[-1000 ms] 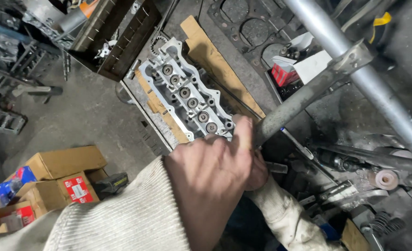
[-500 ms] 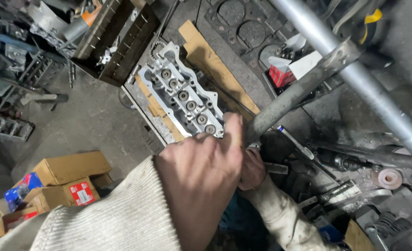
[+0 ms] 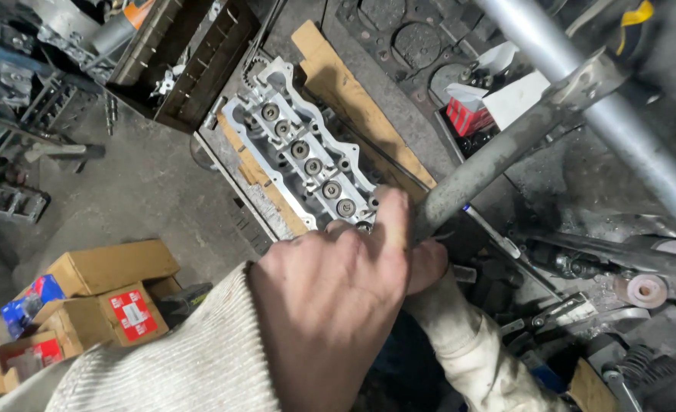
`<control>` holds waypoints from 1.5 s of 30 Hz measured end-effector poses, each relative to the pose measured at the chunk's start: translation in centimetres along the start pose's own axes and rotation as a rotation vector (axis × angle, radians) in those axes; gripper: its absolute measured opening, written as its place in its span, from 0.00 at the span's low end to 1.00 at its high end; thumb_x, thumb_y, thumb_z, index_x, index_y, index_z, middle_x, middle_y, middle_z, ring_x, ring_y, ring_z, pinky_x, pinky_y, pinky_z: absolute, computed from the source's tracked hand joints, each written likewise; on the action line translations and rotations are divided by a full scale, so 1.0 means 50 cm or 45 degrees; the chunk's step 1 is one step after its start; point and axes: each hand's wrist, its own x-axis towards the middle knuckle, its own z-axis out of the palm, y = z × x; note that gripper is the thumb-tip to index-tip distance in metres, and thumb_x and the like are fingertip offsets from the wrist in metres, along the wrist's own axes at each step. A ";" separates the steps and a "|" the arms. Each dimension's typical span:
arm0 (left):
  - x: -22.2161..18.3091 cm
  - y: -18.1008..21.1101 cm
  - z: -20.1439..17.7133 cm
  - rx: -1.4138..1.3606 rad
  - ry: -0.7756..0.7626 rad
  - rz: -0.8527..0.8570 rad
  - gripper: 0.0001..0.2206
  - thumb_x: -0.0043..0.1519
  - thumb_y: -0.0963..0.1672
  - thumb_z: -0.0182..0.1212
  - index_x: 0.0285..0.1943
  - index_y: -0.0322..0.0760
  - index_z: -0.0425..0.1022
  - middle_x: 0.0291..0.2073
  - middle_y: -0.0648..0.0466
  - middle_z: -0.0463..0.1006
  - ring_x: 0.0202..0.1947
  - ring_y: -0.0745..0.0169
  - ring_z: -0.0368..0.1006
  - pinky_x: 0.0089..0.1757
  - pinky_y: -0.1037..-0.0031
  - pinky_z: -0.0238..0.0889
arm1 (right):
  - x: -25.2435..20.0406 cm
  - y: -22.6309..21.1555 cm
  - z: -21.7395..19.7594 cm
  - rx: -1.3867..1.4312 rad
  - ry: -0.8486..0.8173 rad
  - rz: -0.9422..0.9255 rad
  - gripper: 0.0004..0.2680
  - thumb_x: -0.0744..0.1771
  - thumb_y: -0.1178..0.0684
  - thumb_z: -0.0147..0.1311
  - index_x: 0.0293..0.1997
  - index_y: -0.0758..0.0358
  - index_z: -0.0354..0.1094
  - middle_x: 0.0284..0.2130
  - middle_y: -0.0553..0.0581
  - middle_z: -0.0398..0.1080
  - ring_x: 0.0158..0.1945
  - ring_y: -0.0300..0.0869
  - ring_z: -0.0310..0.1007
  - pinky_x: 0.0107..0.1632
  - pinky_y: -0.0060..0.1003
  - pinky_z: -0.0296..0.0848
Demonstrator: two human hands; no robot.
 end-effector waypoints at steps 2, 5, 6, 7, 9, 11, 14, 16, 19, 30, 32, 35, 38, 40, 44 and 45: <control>0.007 0.001 -0.011 -0.035 0.021 -0.014 0.24 0.71 0.60 0.52 0.58 0.44 0.76 0.20 0.62 0.63 0.22 0.68 0.57 0.28 0.69 0.54 | -0.005 0.072 0.056 0.031 0.006 -0.014 0.09 0.69 0.46 0.34 0.48 0.50 0.61 0.36 0.43 0.72 0.41 0.25 0.72 0.67 0.31 0.49; 0.009 -0.015 -0.011 -0.068 0.126 0.035 0.16 0.69 0.54 0.58 0.58 0.46 0.77 0.24 0.62 0.65 0.24 0.68 0.59 0.29 0.70 0.54 | 0.011 0.121 0.074 0.068 0.045 -0.040 0.09 0.69 0.47 0.35 0.48 0.51 0.62 0.37 0.44 0.73 0.41 0.27 0.73 0.66 0.32 0.51; 0.000 -0.014 -0.011 -0.063 0.116 0.033 0.16 0.69 0.54 0.58 0.58 0.46 0.77 0.24 0.62 0.65 0.24 0.68 0.59 0.29 0.70 0.54 | 0.020 0.173 0.114 0.087 0.040 -0.052 0.09 0.69 0.47 0.36 0.48 0.51 0.62 0.37 0.44 0.73 0.42 0.27 0.73 0.65 0.32 0.51; -0.008 -0.012 -0.011 -0.049 0.093 0.052 0.14 0.69 0.50 0.60 0.59 0.47 0.77 0.25 0.63 0.65 0.25 0.68 0.59 0.30 0.70 0.55 | 0.022 0.225 0.152 0.105 0.036 -0.063 0.09 0.69 0.47 0.36 0.48 0.52 0.63 0.37 0.45 0.73 0.42 0.28 0.74 0.65 0.32 0.52; -0.008 -0.010 -0.008 -0.035 0.116 0.083 0.13 0.68 0.46 0.62 0.61 0.47 0.77 0.25 0.64 0.65 0.26 0.69 0.60 0.31 0.70 0.55 | 0.049 0.284 0.184 0.125 0.083 -0.091 0.09 0.69 0.47 0.37 0.48 0.52 0.63 0.37 0.45 0.73 0.42 0.29 0.74 0.64 0.32 0.53; -0.004 -0.007 0.005 -0.021 0.170 0.039 0.13 0.67 0.45 0.61 0.61 0.49 0.76 0.25 0.64 0.65 0.26 0.67 0.60 0.32 0.69 0.56 | 0.081 0.292 0.193 0.141 0.143 -0.116 0.09 0.69 0.47 0.38 0.48 0.53 0.64 0.37 0.46 0.74 0.42 0.30 0.75 0.63 0.32 0.55; -0.001 -0.003 -0.003 0.007 0.101 0.010 0.13 0.67 0.45 0.61 0.61 0.48 0.76 0.24 0.64 0.64 0.25 0.67 0.60 0.31 0.68 0.56 | 0.054 0.317 0.195 0.187 0.121 -0.134 0.09 0.69 0.48 0.40 0.48 0.53 0.65 0.38 0.47 0.74 0.42 0.31 0.75 0.62 0.33 0.57; -0.008 -0.002 0.000 0.021 0.060 0.020 0.13 0.67 0.45 0.61 0.61 0.48 0.76 0.23 0.63 0.65 0.24 0.68 0.59 0.31 0.69 0.56 | 0.029 0.324 0.208 0.214 0.108 -0.149 0.09 0.69 0.48 0.41 0.48 0.54 0.65 0.38 0.48 0.75 0.42 0.32 0.76 0.61 0.33 0.58; -0.008 -0.004 0.002 -0.005 0.084 0.020 0.13 0.69 0.44 0.62 0.63 0.47 0.76 0.23 0.63 0.67 0.24 0.69 0.59 0.31 0.69 0.55 | 0.038 0.328 0.208 0.243 0.119 -0.202 0.08 0.69 0.48 0.42 0.48 0.55 0.66 0.38 0.49 0.75 0.43 0.33 0.77 0.60 0.33 0.60; 0.052 -0.006 -0.028 -0.081 -0.391 0.034 0.20 0.63 0.54 0.53 0.59 0.47 0.74 0.15 0.61 0.67 0.12 0.68 0.62 0.15 0.68 0.57 | -0.065 0.199 0.056 0.342 0.165 -0.249 0.08 0.68 0.49 0.47 0.48 0.57 0.70 0.39 0.53 0.77 0.44 0.38 0.79 0.55 0.35 0.68; 0.045 -0.004 -0.029 -0.052 -0.383 0.031 0.21 0.64 0.57 0.49 0.56 0.45 0.75 0.13 0.61 0.66 0.10 0.70 0.61 0.13 0.70 0.56 | -0.094 0.176 0.023 0.361 0.168 -0.274 0.08 0.68 0.50 0.48 0.48 0.58 0.70 0.40 0.54 0.77 0.44 0.39 0.80 0.54 0.35 0.69; 0.027 0.006 -0.018 0.044 -0.087 0.020 0.12 0.66 0.48 0.53 0.54 0.44 0.75 0.13 0.62 0.62 0.12 0.71 0.59 0.16 0.73 0.55 | -0.097 0.155 0.003 0.403 0.200 -0.322 0.08 0.68 0.50 0.50 0.48 0.59 0.71 0.40 0.55 0.78 0.44 0.41 0.81 0.53 0.35 0.71; 0.017 0.005 -0.004 0.076 0.010 0.002 0.10 0.66 0.41 0.56 0.54 0.45 0.76 0.14 0.64 0.60 0.15 0.73 0.58 0.18 0.74 0.53 | -0.077 0.137 -0.014 0.446 0.243 -0.385 0.08 0.68 0.50 0.51 0.48 0.60 0.72 0.40 0.57 0.78 0.45 0.42 0.81 0.51 0.36 0.73; 0.026 -0.004 -0.004 0.065 0.001 0.018 0.09 0.65 0.42 0.56 0.53 0.45 0.77 0.14 0.65 0.59 0.14 0.73 0.56 0.18 0.74 0.52 | -0.074 0.138 -0.029 0.462 0.282 -0.402 0.08 0.68 0.51 0.52 0.48 0.60 0.73 0.40 0.57 0.79 0.45 0.43 0.82 0.50 0.36 0.75; 0.006 0.001 0.003 0.109 0.055 0.027 0.10 0.67 0.43 0.55 0.54 0.47 0.78 0.16 0.65 0.61 0.18 0.71 0.56 0.22 0.73 0.52 | -0.095 0.132 -0.043 0.515 0.340 -0.409 0.08 0.68 0.51 0.54 0.48 0.61 0.74 0.41 0.59 0.79 0.45 0.45 0.83 0.49 0.36 0.77; 0.001 0.004 0.018 0.129 0.087 0.031 0.10 0.67 0.43 0.55 0.54 0.47 0.78 0.16 0.65 0.61 0.18 0.71 0.56 0.22 0.73 0.52 | -0.073 0.124 -0.050 0.530 0.374 -0.444 0.08 0.68 0.51 0.54 0.48 0.61 0.74 0.41 0.59 0.79 0.45 0.46 0.83 0.48 0.37 0.78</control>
